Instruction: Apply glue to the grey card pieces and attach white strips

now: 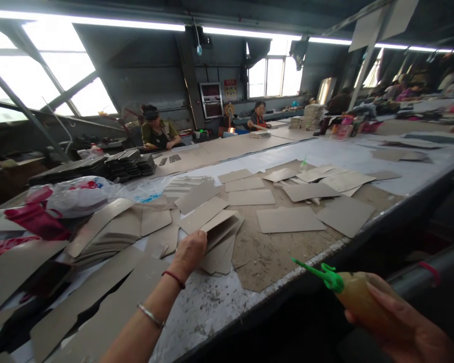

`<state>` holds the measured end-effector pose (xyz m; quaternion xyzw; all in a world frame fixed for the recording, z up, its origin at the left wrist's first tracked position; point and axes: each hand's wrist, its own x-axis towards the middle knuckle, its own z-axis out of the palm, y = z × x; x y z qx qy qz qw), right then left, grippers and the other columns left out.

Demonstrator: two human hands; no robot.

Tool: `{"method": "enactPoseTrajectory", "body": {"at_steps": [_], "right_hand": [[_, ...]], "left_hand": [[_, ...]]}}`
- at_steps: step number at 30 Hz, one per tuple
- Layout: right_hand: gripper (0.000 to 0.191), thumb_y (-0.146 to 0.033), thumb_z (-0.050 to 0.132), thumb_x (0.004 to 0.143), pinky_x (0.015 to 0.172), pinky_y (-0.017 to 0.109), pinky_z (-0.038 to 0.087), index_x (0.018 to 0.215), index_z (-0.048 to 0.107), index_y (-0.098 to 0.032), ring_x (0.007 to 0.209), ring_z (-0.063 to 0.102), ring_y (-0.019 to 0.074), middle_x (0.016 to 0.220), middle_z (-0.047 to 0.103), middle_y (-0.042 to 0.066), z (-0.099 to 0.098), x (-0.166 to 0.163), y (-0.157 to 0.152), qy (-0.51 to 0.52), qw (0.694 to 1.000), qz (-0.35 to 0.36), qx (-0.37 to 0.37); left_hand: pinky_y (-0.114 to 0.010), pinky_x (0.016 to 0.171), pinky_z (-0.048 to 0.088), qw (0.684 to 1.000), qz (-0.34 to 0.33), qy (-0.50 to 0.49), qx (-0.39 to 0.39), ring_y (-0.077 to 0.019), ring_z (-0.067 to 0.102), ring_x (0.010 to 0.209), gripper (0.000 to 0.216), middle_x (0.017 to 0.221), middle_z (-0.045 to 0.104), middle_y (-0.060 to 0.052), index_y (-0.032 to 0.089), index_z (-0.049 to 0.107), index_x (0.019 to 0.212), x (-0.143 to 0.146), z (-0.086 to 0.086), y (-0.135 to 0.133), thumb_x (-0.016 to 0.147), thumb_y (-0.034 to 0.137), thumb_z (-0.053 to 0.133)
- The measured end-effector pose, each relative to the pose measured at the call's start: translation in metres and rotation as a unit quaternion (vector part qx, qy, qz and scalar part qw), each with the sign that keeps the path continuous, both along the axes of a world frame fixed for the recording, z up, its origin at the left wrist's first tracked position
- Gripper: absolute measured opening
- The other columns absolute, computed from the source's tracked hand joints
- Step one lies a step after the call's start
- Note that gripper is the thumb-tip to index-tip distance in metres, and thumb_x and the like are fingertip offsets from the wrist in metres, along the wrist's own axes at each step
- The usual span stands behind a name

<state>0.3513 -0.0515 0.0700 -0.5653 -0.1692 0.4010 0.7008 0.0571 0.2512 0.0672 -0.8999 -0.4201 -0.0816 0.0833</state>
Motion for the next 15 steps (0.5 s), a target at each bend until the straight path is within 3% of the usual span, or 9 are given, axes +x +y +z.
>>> {"method": "enactPoseTrajectory", "body": {"at_steps": [3,5,7,11,15], "right_hand": [[0.030,-0.041,0.077,0.070,0.057,0.036,0.062,0.098,0.067,-0.036,0.070,0.069,0.0263,0.089,0.073,0.003,0.013,-0.004,0.002,0.098,0.995,-0.013,-0.020],[0.031,-0.041,0.078,0.070,0.058,0.035,0.060,0.097,0.067,-0.032,0.071,0.068,0.0255,0.089,0.070,0.005,0.018,-0.008,0.009,0.088,0.996,0.001,-0.034],[0.034,-0.042,0.078,0.070,0.061,0.034,0.059,0.097,0.065,-0.027,0.075,0.066,0.0244,0.091,0.068,0.005,0.021,-0.013,0.018,0.044,0.998,0.026,-0.049],[0.040,-0.048,0.078,0.069,0.058,0.028,0.053,0.096,0.058,-0.024,0.072,0.061,0.0201,0.084,0.065,0.001,0.024,-0.033,0.037,-0.081,0.991,0.067,-0.084],[0.036,-0.050,0.070,0.076,0.055,0.024,0.047,0.095,0.056,-0.023,0.065,0.057,0.0160,0.075,0.062,-0.001,0.029,-0.061,0.056,-0.250,0.960,0.088,-0.091]], "left_hand": [[-0.044,0.089,0.054,0.991,-0.090,-0.036,0.088,-0.0241,0.065,0.100,0.016,0.102,0.068,-0.013,0.013,0.064,0.097,0.012,-0.015,-0.047,0.093,0.013,0.048],[-0.041,0.089,0.055,0.978,-0.152,-0.061,0.132,-0.0259,0.065,0.104,0.022,0.110,0.068,-0.016,0.012,0.063,0.106,0.020,-0.035,-0.088,0.091,0.009,0.047],[-0.037,0.085,0.058,0.964,-0.184,-0.091,0.168,-0.0247,0.069,0.097,0.023,0.103,0.071,-0.016,0.010,0.063,0.106,0.027,-0.059,-0.125,0.090,0.007,0.047],[-0.042,0.088,0.059,0.955,-0.154,-0.155,0.200,-0.0298,0.066,0.108,0.025,0.111,0.070,-0.019,0.005,0.062,0.110,0.033,-0.088,-0.164,0.089,0.004,0.048],[-0.040,0.091,0.058,0.955,-0.133,-0.191,0.184,-0.0283,0.064,0.112,0.025,0.114,0.069,-0.018,0.006,0.063,0.112,0.020,-0.086,-0.169,0.089,0.007,0.051]]}}
